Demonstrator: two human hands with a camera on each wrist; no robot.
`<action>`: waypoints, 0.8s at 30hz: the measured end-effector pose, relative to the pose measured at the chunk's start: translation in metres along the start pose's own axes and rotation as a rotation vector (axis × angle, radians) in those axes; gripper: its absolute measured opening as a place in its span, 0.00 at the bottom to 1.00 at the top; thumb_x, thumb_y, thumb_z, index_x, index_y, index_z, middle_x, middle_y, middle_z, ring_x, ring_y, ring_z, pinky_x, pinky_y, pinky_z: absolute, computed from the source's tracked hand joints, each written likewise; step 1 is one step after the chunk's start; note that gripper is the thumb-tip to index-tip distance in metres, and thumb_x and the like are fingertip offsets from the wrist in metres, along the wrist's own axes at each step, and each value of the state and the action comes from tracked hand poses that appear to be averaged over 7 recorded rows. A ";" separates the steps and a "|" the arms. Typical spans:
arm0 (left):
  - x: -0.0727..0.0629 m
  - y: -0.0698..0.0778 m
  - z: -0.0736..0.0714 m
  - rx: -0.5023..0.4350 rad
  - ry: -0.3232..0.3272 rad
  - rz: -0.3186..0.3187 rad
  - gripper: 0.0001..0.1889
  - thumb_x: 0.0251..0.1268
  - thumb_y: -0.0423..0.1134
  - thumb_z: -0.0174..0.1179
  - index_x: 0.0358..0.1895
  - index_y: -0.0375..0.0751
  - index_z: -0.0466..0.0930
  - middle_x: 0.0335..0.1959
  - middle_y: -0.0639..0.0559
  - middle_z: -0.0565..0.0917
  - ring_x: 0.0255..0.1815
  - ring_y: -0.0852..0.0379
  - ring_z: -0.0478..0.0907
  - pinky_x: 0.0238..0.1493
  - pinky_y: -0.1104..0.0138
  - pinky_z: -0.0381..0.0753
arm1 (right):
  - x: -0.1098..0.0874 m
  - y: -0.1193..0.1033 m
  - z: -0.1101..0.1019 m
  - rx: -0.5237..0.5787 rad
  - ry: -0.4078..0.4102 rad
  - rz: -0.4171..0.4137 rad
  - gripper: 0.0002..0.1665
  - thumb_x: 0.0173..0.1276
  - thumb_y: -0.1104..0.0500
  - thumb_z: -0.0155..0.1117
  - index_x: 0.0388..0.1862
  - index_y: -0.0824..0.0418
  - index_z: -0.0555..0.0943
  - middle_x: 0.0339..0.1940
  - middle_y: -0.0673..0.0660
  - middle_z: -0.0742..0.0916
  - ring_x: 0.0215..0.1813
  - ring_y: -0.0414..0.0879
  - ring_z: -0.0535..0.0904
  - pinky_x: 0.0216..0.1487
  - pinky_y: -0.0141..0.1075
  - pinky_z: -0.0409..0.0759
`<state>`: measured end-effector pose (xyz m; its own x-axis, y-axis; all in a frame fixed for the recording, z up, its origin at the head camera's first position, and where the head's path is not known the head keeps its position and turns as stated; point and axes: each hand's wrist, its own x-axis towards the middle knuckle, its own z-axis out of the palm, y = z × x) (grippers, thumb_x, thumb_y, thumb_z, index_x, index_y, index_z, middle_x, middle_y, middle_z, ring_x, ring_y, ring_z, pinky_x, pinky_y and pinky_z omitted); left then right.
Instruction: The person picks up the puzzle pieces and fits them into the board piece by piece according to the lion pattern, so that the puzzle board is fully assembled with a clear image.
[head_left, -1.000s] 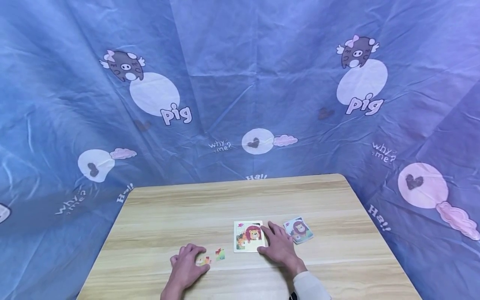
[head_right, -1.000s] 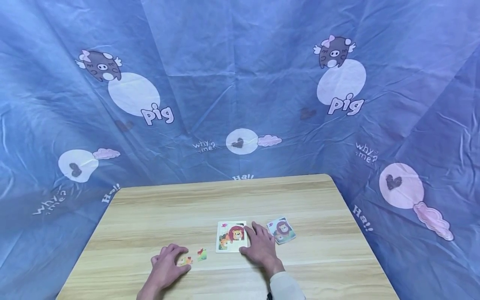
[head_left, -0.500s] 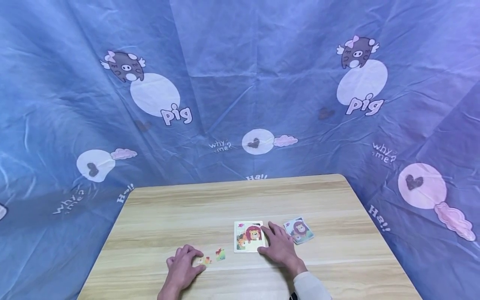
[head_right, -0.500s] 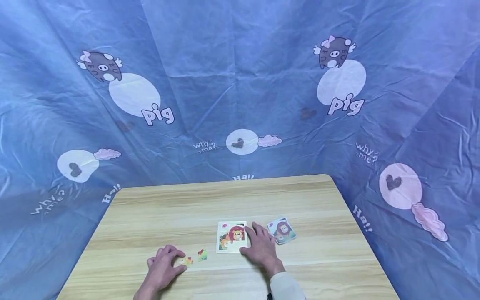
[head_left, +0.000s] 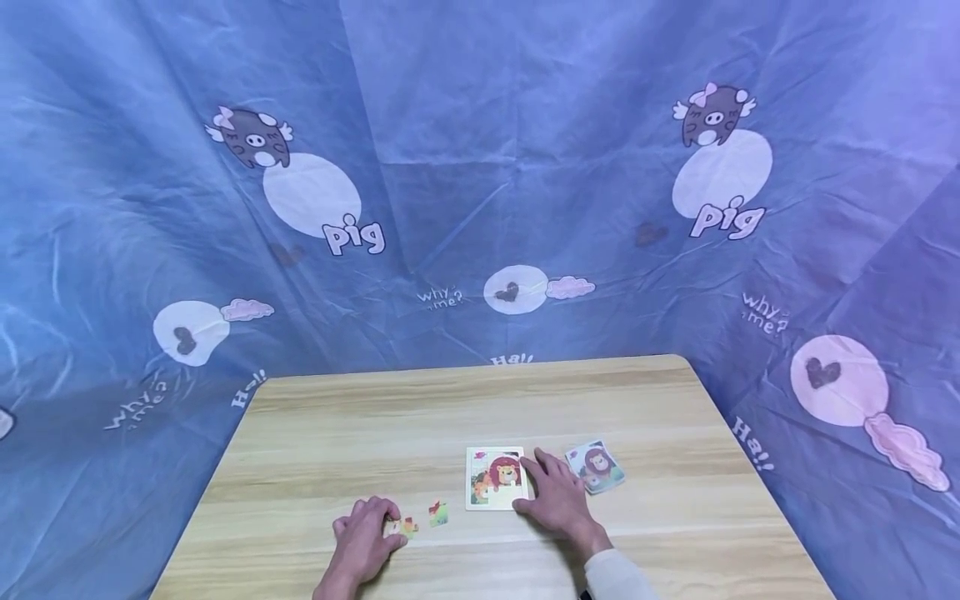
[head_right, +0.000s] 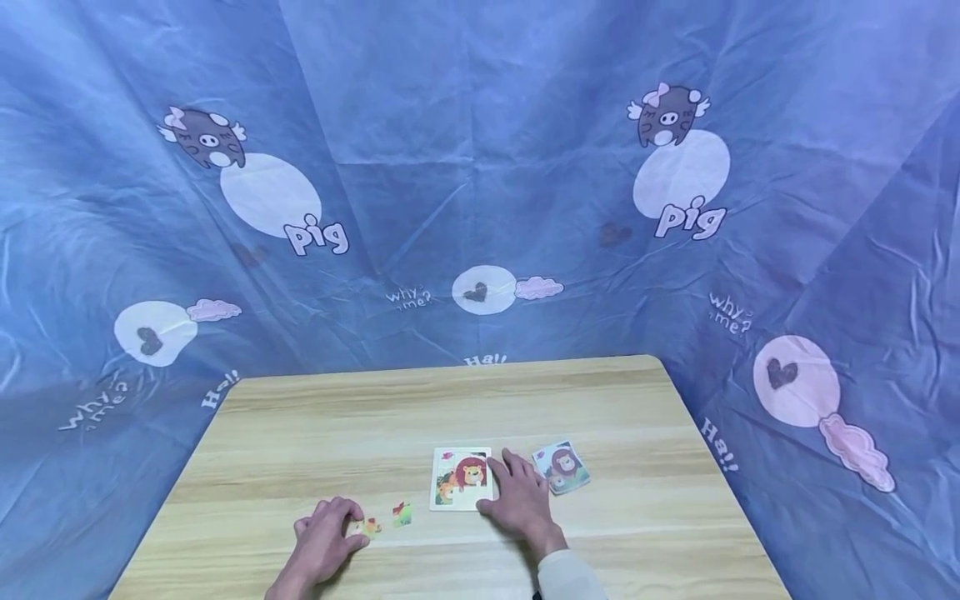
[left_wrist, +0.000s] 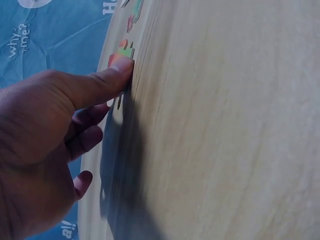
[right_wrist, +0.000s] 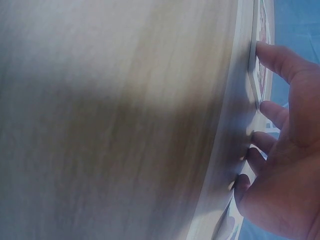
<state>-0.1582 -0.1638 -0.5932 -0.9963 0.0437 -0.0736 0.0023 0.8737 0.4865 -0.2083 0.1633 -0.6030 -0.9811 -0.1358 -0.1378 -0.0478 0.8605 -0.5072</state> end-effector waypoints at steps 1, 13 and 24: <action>0.000 0.001 0.000 -0.009 0.000 0.001 0.16 0.42 0.47 0.74 0.32 0.58 0.75 0.34 0.67 0.76 0.40 0.63 0.67 0.46 0.53 0.58 | 0.000 0.000 -0.001 -0.002 0.004 -0.002 0.47 0.50 0.38 0.72 0.69 0.50 0.71 0.74 0.61 0.67 0.73 0.64 0.61 0.62 0.69 0.59; 0.004 0.003 0.002 -0.124 0.043 -0.049 0.08 0.57 0.38 0.64 0.31 0.60 0.76 0.21 0.70 0.71 0.30 0.70 0.65 0.44 0.58 0.55 | -0.003 -0.004 0.000 -0.002 0.025 -0.019 0.47 0.48 0.37 0.72 0.67 0.50 0.72 0.73 0.62 0.68 0.71 0.65 0.63 0.61 0.70 0.60; 0.013 0.021 0.017 -0.193 0.117 0.083 0.10 0.52 0.36 0.65 0.32 0.60 0.78 0.21 0.74 0.73 0.30 0.75 0.67 0.43 0.62 0.57 | -0.002 -0.006 0.004 -0.017 0.052 -0.019 0.47 0.46 0.37 0.72 0.66 0.51 0.73 0.72 0.62 0.70 0.70 0.65 0.64 0.59 0.69 0.62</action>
<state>-0.1698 -0.1364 -0.5981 -0.9966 0.0454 0.0694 0.0796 0.7599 0.6451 -0.2050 0.1565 -0.6029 -0.9884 -0.1267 -0.0843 -0.0688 0.8663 -0.4948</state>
